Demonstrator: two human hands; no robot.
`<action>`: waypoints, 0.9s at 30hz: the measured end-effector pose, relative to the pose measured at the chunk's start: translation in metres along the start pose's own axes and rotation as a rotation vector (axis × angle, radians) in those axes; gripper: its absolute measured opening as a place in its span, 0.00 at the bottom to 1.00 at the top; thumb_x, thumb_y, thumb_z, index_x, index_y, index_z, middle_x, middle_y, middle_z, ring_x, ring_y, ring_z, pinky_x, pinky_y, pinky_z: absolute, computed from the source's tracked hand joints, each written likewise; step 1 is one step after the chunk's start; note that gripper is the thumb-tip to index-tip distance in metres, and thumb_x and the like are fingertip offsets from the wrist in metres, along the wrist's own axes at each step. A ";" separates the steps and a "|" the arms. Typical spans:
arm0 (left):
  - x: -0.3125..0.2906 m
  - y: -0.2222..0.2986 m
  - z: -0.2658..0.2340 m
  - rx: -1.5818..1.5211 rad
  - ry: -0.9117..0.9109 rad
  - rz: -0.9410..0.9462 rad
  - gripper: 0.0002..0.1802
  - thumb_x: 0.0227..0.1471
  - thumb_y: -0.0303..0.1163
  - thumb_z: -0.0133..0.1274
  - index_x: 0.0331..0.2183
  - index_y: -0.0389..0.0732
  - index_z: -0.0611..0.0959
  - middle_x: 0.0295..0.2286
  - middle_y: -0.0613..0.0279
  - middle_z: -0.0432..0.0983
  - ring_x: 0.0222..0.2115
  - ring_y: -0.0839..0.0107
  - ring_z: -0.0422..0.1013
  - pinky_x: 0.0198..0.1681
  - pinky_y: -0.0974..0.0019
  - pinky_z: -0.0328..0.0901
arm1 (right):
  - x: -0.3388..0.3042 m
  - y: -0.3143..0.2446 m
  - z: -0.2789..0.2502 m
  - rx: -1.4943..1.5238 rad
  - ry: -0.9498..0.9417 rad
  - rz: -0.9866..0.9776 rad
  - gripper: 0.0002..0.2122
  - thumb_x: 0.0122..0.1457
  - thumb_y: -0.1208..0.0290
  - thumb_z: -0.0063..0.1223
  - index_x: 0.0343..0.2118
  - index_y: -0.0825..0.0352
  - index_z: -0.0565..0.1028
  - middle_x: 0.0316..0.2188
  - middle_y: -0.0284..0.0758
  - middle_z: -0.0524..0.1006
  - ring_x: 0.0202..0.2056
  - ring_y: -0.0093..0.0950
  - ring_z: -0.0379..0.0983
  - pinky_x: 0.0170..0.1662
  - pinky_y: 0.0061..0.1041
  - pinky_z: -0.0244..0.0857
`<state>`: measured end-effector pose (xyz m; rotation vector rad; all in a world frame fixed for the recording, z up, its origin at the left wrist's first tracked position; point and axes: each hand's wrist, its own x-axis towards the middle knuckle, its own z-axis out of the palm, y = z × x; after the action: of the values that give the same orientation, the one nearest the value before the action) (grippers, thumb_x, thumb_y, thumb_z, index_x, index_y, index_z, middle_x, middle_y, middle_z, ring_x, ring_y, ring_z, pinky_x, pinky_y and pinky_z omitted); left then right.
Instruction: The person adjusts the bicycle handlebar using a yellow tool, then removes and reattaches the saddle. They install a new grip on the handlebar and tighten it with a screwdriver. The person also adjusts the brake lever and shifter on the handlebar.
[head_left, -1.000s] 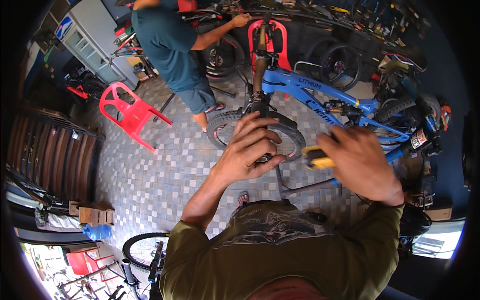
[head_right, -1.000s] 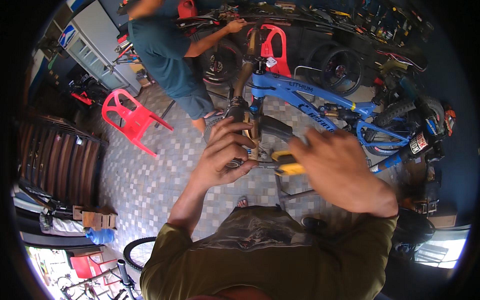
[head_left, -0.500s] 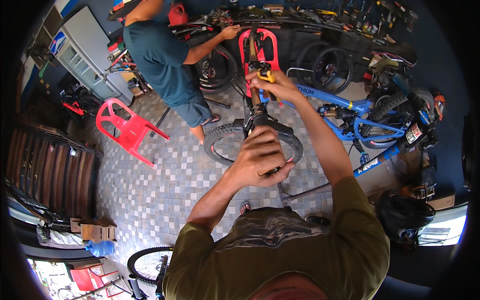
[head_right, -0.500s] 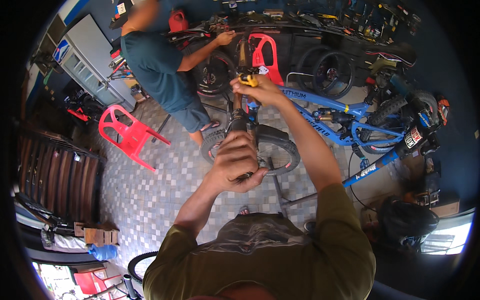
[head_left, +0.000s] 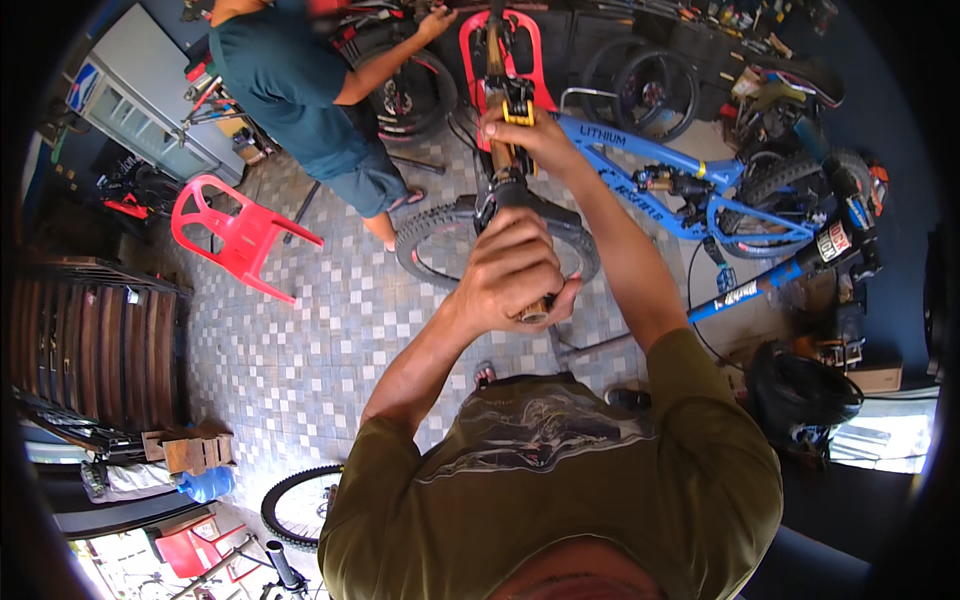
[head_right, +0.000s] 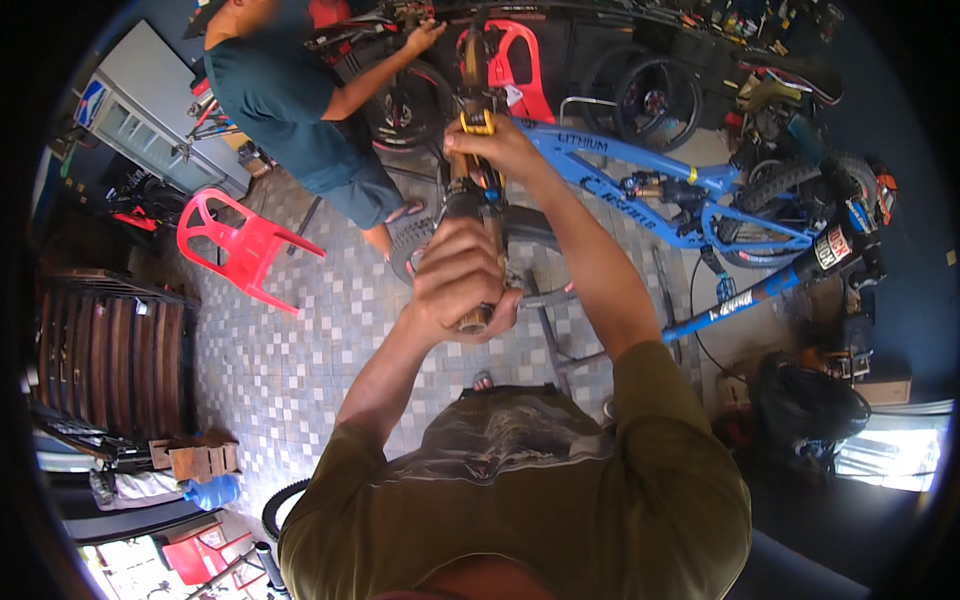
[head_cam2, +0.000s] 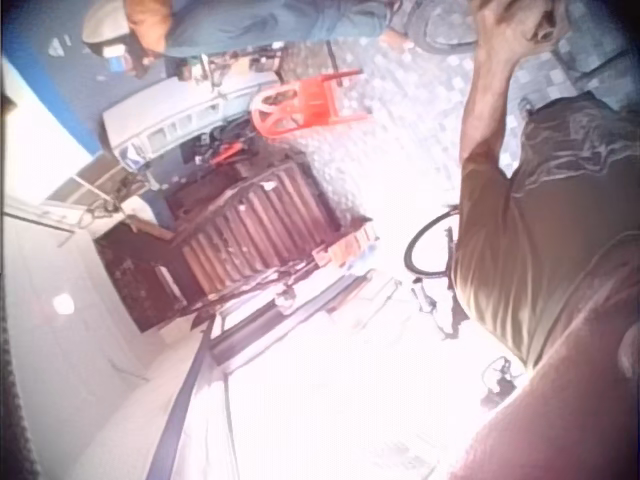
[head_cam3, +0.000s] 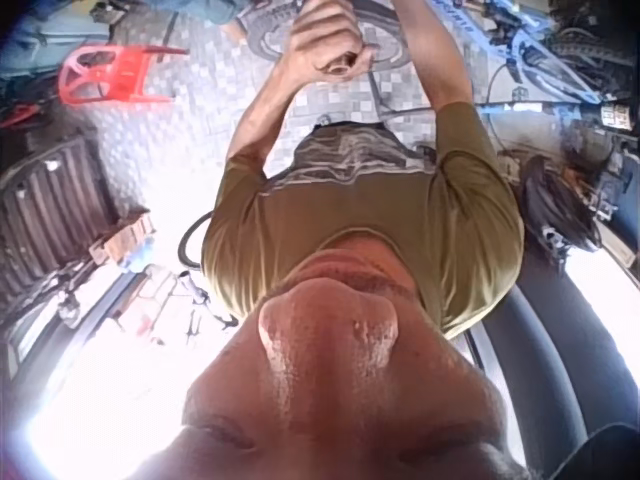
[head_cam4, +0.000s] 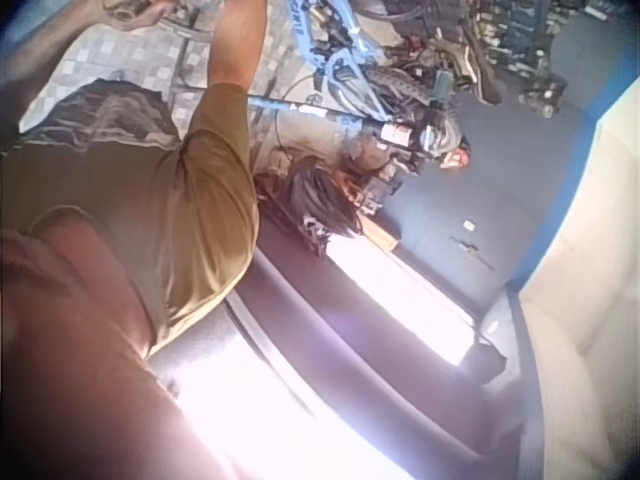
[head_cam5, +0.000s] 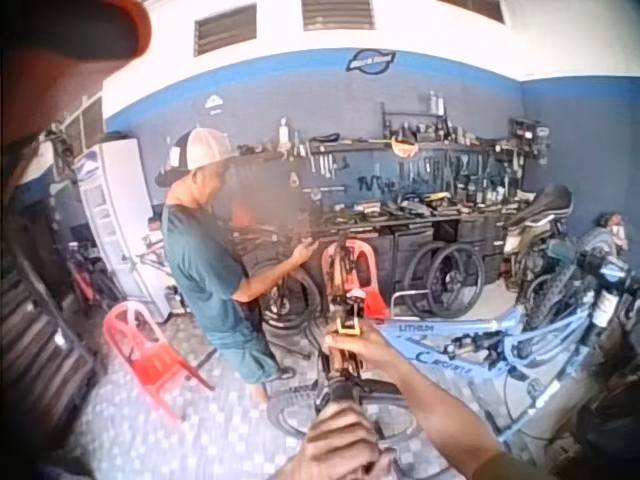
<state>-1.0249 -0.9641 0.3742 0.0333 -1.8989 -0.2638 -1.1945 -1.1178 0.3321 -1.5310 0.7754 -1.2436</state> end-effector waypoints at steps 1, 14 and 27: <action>-0.002 0.000 0.001 0.007 0.006 -0.001 0.17 0.35 0.19 0.68 0.15 0.43 0.73 0.17 0.65 0.71 0.23 0.64 0.70 0.37 0.58 0.68 | 0.000 0.001 0.002 0.002 0.005 0.000 0.10 0.60 0.64 0.63 0.36 0.67 0.81 0.26 0.31 0.80 0.20 0.20 0.73 0.23 0.22 0.66; -0.021 0.014 0.019 -0.015 0.087 -0.123 0.25 0.42 0.49 0.75 0.29 0.43 0.78 0.30 0.63 0.75 0.39 0.58 0.74 0.58 0.42 0.60 | -0.012 0.006 0.005 0.076 0.141 -0.049 0.10 0.58 0.65 0.64 0.36 0.67 0.83 0.34 0.30 0.82 0.38 0.23 0.77 0.45 0.26 0.69; -0.071 0.048 -0.032 0.103 -0.135 -0.262 0.32 0.46 0.45 0.70 0.55 0.67 0.83 0.62 0.49 0.64 0.63 0.45 0.56 0.65 0.38 0.54 | -0.022 0.019 0.024 0.312 0.241 -0.107 0.10 0.60 0.66 0.61 0.34 0.69 0.80 0.39 0.34 0.79 0.43 0.26 0.74 0.51 0.25 0.63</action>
<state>-0.9662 -0.9121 0.3281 0.3428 -2.0409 -0.3525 -1.1756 -1.0972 0.3065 -1.1965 0.6211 -1.5691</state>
